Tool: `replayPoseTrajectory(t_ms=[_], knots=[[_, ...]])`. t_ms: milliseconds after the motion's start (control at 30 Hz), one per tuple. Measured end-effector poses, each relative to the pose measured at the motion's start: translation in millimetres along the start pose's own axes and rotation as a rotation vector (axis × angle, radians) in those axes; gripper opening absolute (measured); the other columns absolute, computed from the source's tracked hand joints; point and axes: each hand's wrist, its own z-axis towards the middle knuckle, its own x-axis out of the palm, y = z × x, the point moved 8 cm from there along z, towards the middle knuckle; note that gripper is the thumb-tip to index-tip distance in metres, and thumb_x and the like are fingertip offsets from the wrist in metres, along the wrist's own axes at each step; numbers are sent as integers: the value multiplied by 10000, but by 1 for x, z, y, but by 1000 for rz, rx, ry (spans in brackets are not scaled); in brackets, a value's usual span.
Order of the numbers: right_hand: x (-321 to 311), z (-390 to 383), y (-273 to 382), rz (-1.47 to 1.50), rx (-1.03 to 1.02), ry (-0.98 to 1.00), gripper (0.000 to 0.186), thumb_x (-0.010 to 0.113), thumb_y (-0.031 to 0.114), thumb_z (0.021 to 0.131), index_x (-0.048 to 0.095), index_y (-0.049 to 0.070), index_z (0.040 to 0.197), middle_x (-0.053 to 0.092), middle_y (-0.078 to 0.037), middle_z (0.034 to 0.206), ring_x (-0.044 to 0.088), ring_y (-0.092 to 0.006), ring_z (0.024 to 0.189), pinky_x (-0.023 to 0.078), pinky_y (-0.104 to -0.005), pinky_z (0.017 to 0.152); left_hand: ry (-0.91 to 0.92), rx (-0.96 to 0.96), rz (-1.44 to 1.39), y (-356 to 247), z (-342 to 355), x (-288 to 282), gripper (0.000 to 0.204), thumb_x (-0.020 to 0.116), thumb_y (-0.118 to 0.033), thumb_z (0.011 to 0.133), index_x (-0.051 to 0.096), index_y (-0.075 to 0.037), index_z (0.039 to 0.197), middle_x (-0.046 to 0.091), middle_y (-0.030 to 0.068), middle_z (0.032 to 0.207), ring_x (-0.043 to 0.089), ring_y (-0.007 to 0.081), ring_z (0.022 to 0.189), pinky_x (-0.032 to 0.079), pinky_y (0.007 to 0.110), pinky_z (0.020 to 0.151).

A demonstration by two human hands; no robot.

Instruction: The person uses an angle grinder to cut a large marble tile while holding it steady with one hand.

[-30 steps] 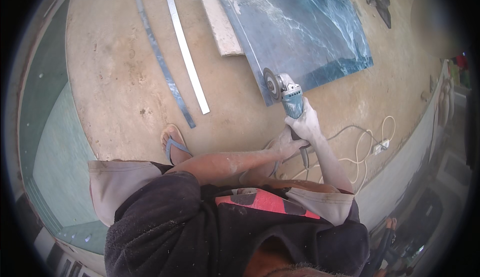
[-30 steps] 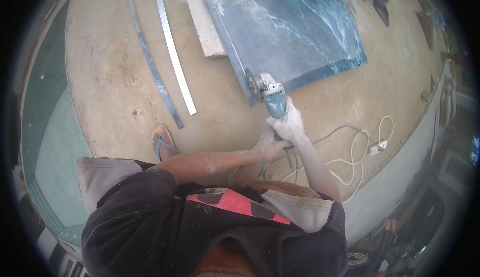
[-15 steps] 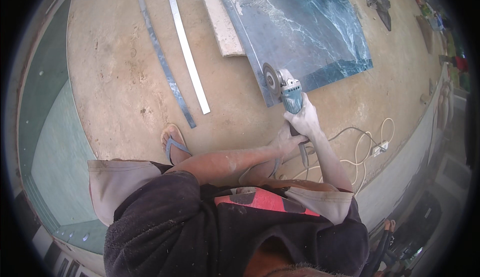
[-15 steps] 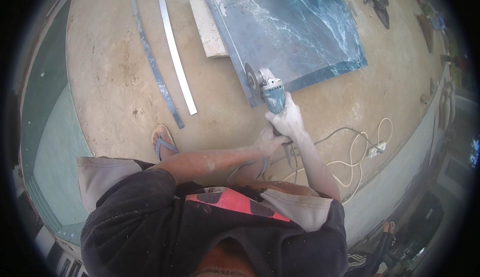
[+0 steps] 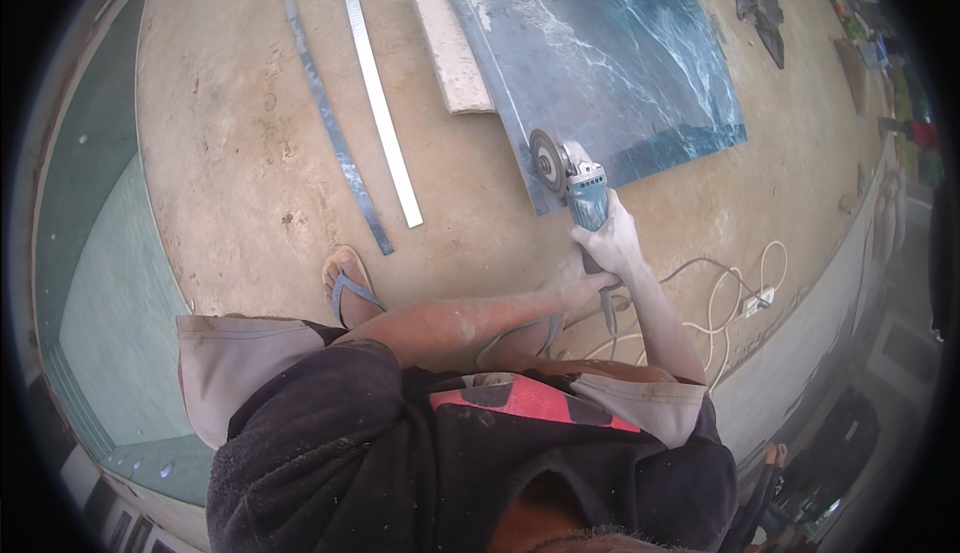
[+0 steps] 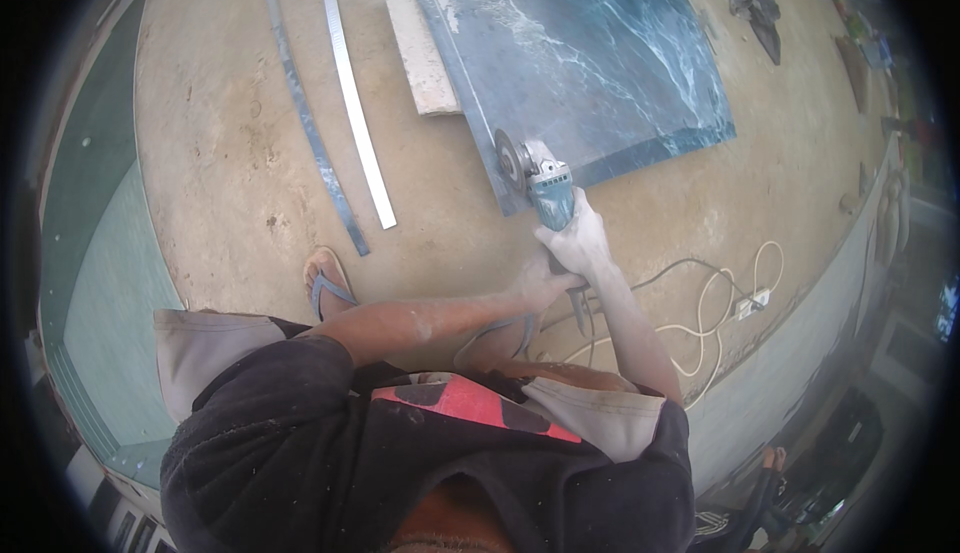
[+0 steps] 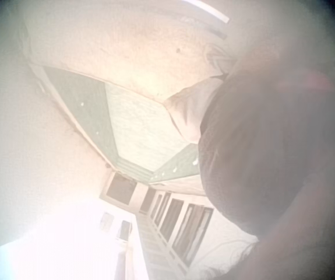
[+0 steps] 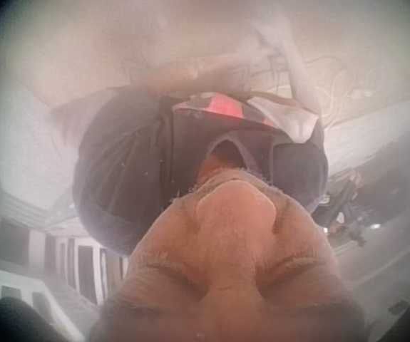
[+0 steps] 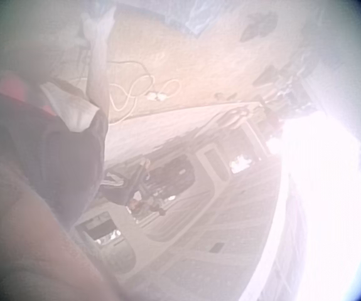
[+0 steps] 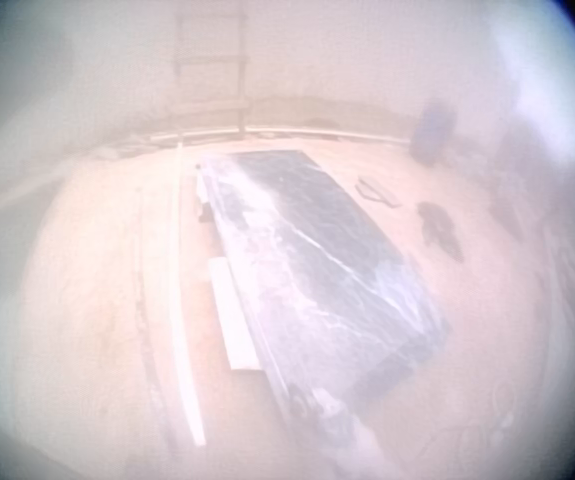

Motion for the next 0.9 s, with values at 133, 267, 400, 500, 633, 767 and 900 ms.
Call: replayPoseTrajectory(t_ms=[133, 267, 400, 500, 633, 767, 900], knots=[[4, -2, -7, -23, -24, 11, 712, 781, 265, 741, 507, -3, 1341, 707, -267, 1129, 699, -409, 1077, 550, -439, 912, 5, 16, 21, 16, 3, 3, 889, 829, -198, 783, 322, 54, 1469, 541, 220, 1359, 546, 315, 1293, 472, 418, 1067], [4, -2, -8, -24, -13, 9, 697, 781, 266, 735, 510, -7, 1315, 706, -276, 1112, 699, -421, 1070, 551, -443, 909, 2, 39, 13, 13, 2, 5, 865, 812, -160, 793, 303, 50, 1460, 551, 203, 1326, 575, 300, 1250, 501, 412, 1040], [3, 3, -7, -20, -17, 8, 687, 783, 260, 731, 512, -8, 1303, 709, -275, 1102, 701, -423, 1062, 553, -445, 905, 22, -13, -157, 6, 0, 6, 843, 800, -121, 796, 286, 31, 1447, 555, 186, 1306, 599, 270, 1219, 535, 397, 1005], [2, 6, -3, -8, -17, 14, 685, 785, 256, 730, 512, -6, 1301, 710, -272, 1097, 703, -420, 1057, 553, -446, 904, 2, -11, -135, 0, 2, 2, 845, 805, -123, 794, 285, 20, 1444, 559, 183, 1301, 602, 266, 1225, 543, 395, 995], [1, 11, 1, 26, -6, 5, 652, 790, 223, 720, 532, -28, 1263, 699, -255, 1085, 701, -378, 1039, 543, -424, 912, -54, 13, -1, -3, 6, -6, 905, 832, -207, 779, 286, 23, 1463, 564, 207, 1330, 595, 301, 1251, 511, 414, 1035], [0, 14, 9, -1, -2, 4, 657, 788, 222, 726, 528, -33, 1273, 695, -258, 1108, 695, -376, 1062, 538, -428, 923, -65, -9, 43, 4, 10, -11, 951, 847, -280, 762, 299, 25, 1477, 568, 223, 1359, 579, 331, 1273, 462, 429, 1084], [0, 16, 13, 1, 2, -5, 677, 790, 225, 724, 524, -37, 1288, 693, -264, 1125, 691, -382, 1079, 536, -430, 931, -76, -21, 8, 10, 15, -12, 937, 850, -280, 759, 322, 18, 1473, 571, 215, 1359, 566, 333, 1290, 448, 430, 1095]])
